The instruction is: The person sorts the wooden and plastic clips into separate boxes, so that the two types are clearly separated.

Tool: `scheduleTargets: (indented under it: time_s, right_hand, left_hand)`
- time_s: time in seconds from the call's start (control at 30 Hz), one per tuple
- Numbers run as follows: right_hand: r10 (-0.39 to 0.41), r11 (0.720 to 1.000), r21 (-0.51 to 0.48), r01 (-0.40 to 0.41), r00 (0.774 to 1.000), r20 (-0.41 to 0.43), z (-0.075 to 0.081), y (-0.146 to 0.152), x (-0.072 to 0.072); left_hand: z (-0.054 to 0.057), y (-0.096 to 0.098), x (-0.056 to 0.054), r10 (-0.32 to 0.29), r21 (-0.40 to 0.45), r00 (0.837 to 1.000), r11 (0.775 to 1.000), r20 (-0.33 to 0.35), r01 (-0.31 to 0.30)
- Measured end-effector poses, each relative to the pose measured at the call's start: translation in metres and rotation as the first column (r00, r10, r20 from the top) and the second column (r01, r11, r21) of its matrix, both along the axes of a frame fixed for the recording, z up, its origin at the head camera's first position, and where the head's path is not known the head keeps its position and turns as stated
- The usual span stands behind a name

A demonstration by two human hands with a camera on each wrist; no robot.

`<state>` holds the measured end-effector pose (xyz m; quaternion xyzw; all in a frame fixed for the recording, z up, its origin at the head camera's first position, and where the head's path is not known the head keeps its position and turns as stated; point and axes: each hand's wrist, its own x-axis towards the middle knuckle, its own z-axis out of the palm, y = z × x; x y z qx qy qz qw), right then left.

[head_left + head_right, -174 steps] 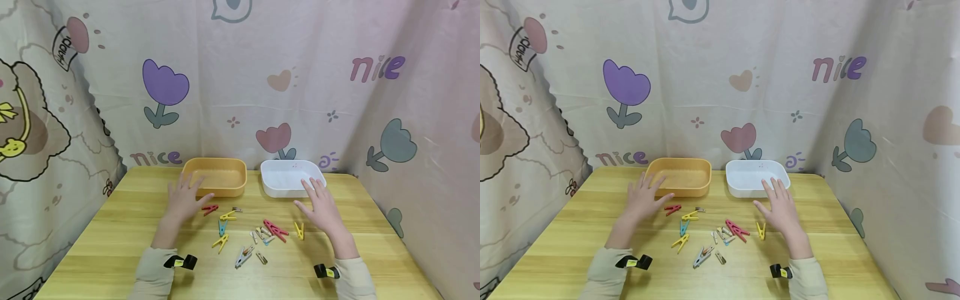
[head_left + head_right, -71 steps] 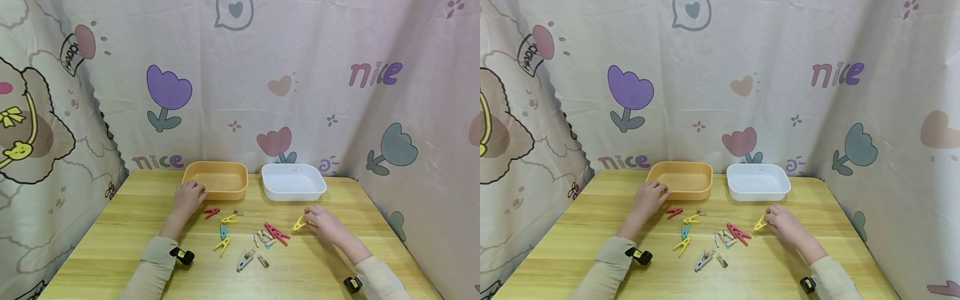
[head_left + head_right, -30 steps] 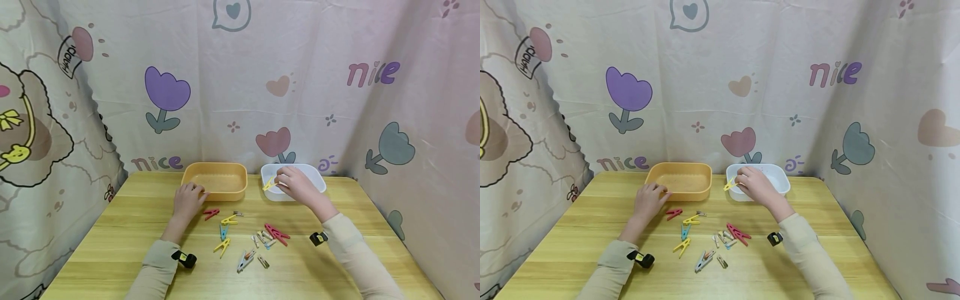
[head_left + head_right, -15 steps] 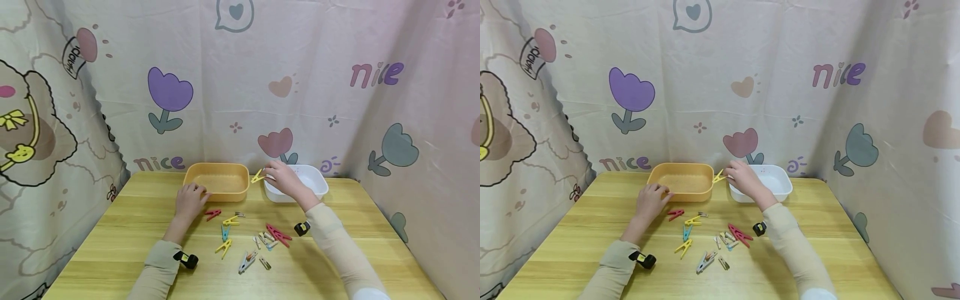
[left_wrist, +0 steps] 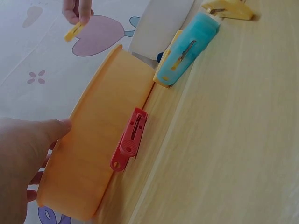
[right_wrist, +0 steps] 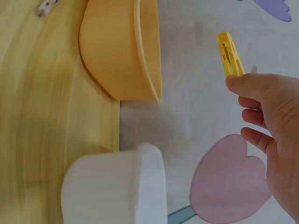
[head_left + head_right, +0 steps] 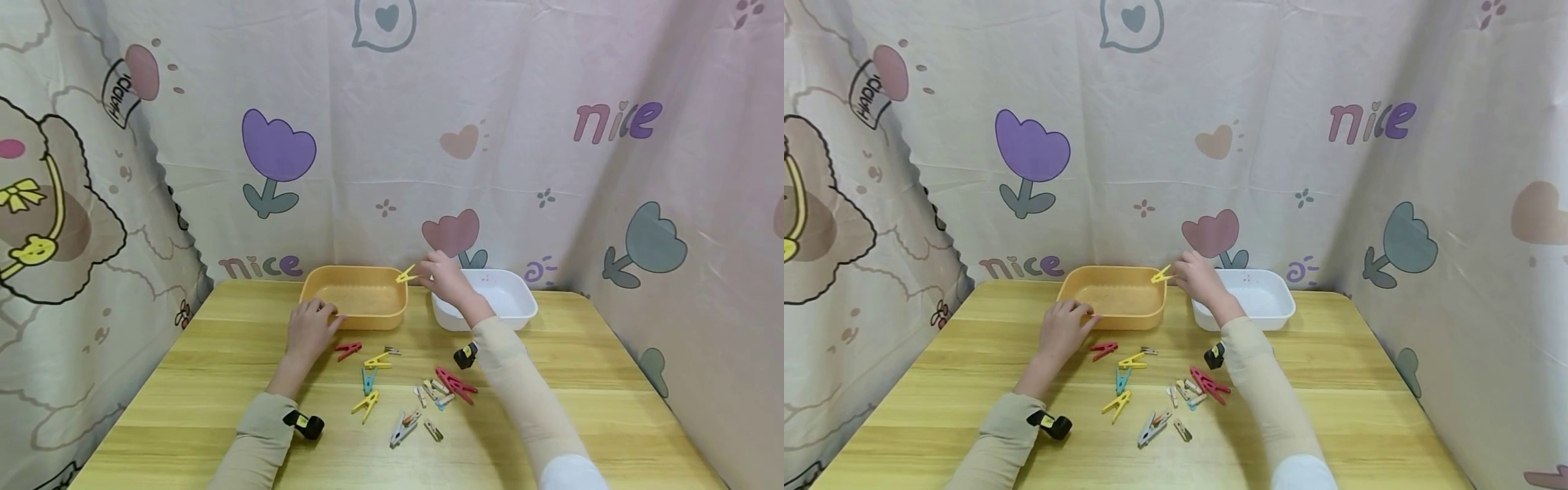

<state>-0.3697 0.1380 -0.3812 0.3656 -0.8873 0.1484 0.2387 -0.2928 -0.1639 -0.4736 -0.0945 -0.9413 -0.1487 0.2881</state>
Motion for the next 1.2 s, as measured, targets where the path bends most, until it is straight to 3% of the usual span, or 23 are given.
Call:
scheduleTargets:
  time_s: [0.33, 0.6, 1.03, 1.2]
  right_hand:
    - [-0.031, 0.999, -0.039, 0.035, 0.992, 0.119, -0.012, -0.022, -0.022]
    - [-0.078, 0.992, -0.078, 0.099, 0.968, 0.241, -0.02, -0.036, -0.033]
    - [-0.085, 0.979, -0.153, 0.134, 0.953, 0.291, -0.039, -0.049, -0.048]
    - [-0.103, 0.97, -0.171, 0.172, 0.929, 0.355, -0.044, -0.052, -0.049]
  left_hand:
    - [0.0, -0.001, 0.001, 0.002, 0.0, 1.0, 1.0, 0.001, -0.002]
    - [-0.001, -0.001, 0.001, 0.002, -0.001, 1.0, 1.0, -0.006, -0.002]
    - [-0.002, -0.001, -0.001, 0.001, -0.009, 1.0, 1.0, -0.014, -0.001]
    - [-0.003, -0.001, 0.0, -0.008, -0.011, 0.999, 1.0, -0.047, 0.007]
